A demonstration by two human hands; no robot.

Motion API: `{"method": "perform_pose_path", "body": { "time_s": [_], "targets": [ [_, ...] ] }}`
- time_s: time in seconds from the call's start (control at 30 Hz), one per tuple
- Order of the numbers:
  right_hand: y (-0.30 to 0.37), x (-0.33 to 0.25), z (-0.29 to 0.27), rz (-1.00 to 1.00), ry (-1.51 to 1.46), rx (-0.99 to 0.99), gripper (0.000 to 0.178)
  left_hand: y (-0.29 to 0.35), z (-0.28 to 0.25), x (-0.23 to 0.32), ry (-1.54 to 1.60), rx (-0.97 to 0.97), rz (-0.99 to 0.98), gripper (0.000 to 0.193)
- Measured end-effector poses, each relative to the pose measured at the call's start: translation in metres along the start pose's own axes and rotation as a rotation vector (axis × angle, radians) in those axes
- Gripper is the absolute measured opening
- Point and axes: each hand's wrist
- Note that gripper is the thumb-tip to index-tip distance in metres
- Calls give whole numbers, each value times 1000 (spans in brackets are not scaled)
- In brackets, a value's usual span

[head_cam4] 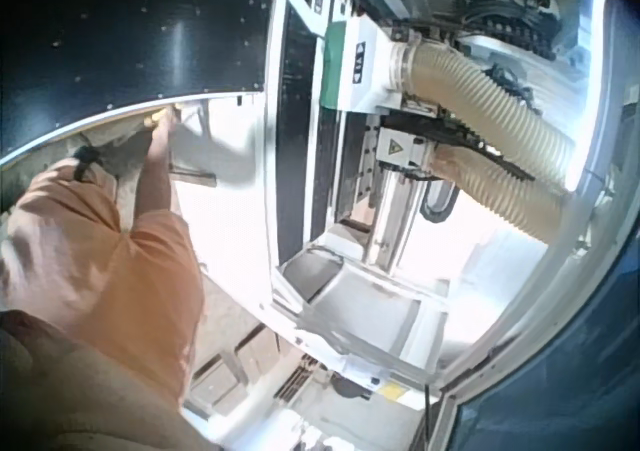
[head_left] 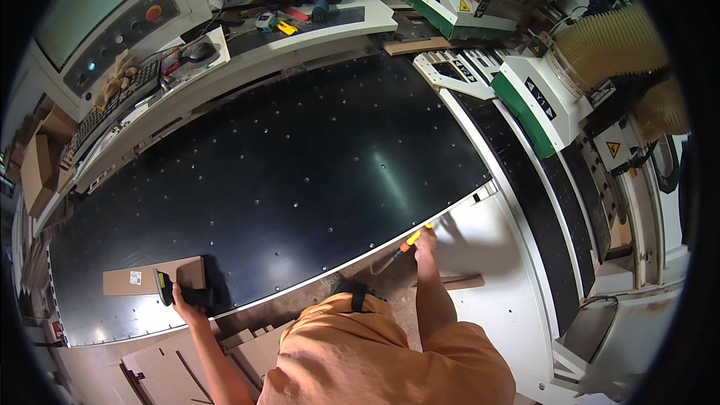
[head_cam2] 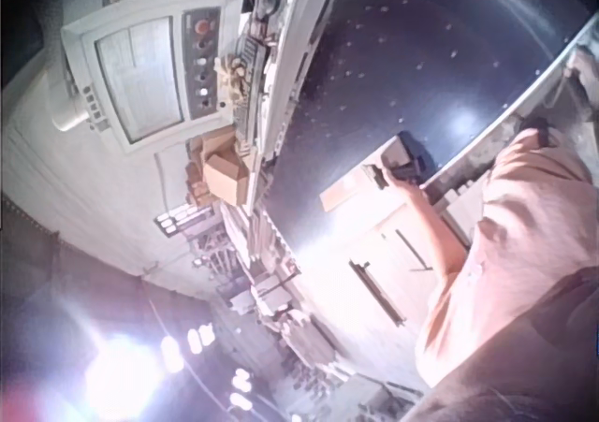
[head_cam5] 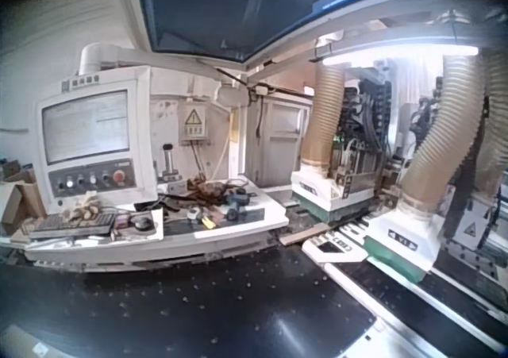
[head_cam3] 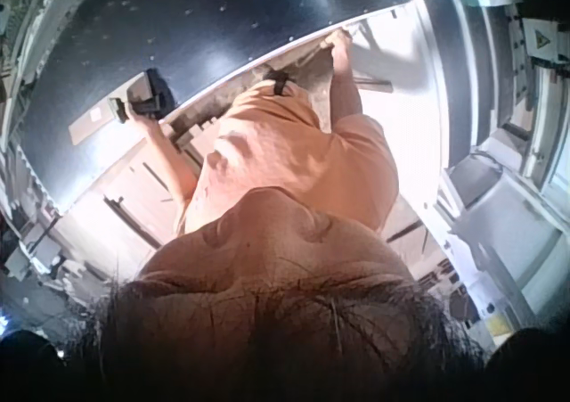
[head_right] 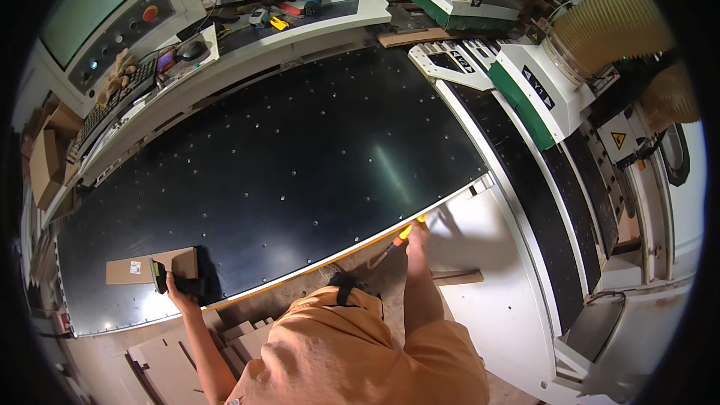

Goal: The person repeatedly picks up flat wooden panels from the floor, scans their labels with a handheld barcode scanner, and places them onto a machine table. The person also uses a yellow air blow gun to clear dust from the table surface between panels.

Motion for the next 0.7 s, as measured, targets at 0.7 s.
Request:
{"method": "perform_pose_path", "body": {
  "time_s": [0.7],
  "targets": [
    [73,-212,347,-1598,784,-492,65,6,4,-18,44,342,17,37]
  ]
}}
Point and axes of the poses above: each hand's wrist, its own y-axis away from the middle knuckle, its own z-axis out of the palm, x = y × z, and after that the axes turned 14 degrees about x, right-handed
